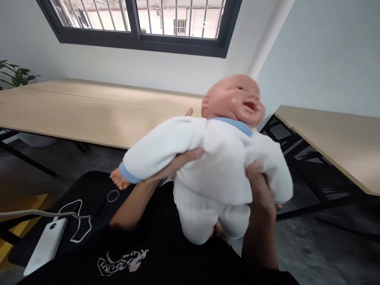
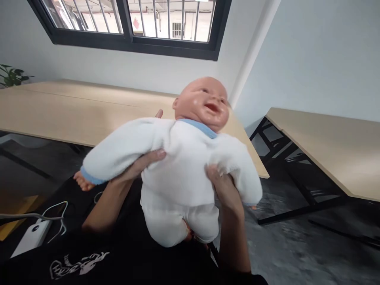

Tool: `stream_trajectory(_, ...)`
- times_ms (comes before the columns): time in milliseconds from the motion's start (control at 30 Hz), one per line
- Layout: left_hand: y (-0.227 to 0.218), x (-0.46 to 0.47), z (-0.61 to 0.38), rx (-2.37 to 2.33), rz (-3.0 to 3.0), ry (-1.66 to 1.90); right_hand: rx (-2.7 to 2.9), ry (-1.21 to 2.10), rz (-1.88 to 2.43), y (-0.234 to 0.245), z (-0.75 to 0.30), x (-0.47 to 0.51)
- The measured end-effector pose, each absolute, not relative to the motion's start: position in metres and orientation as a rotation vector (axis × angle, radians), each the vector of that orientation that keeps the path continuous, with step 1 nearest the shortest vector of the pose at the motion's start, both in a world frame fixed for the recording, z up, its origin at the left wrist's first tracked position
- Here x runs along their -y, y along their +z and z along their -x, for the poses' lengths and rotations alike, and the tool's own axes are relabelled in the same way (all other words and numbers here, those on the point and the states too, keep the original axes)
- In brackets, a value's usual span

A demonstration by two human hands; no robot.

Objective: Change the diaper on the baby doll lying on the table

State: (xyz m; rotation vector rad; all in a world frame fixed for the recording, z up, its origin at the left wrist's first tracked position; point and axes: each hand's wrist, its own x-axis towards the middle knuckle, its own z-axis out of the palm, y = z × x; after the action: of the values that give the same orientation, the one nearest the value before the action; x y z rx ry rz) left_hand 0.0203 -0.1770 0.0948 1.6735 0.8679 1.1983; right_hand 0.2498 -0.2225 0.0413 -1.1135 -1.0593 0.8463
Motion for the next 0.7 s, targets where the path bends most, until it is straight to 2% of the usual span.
stream_trajectory(133,0.097,0.153,-0.020,-0.736,-1.478,1.267,1.370,0.903,1.026,0.064,-0.262,0.194)
stream_trajectory(267,0.113,0.119,-0.017,-0.615,-1.417,1.374,1.231,0.802,0.837,0.092,-0.250,0.154)
stream_trajectory(433,0.131,0.065,-0.007,-0.750,-1.256,1.473,1.272,0.872,0.601,0.117,-0.233,0.111)
stream_trajectory(700,0.096,-0.003,-0.008,-0.595,-1.069,1.267,1.128,1.194,0.694,0.093,-0.230,0.044)
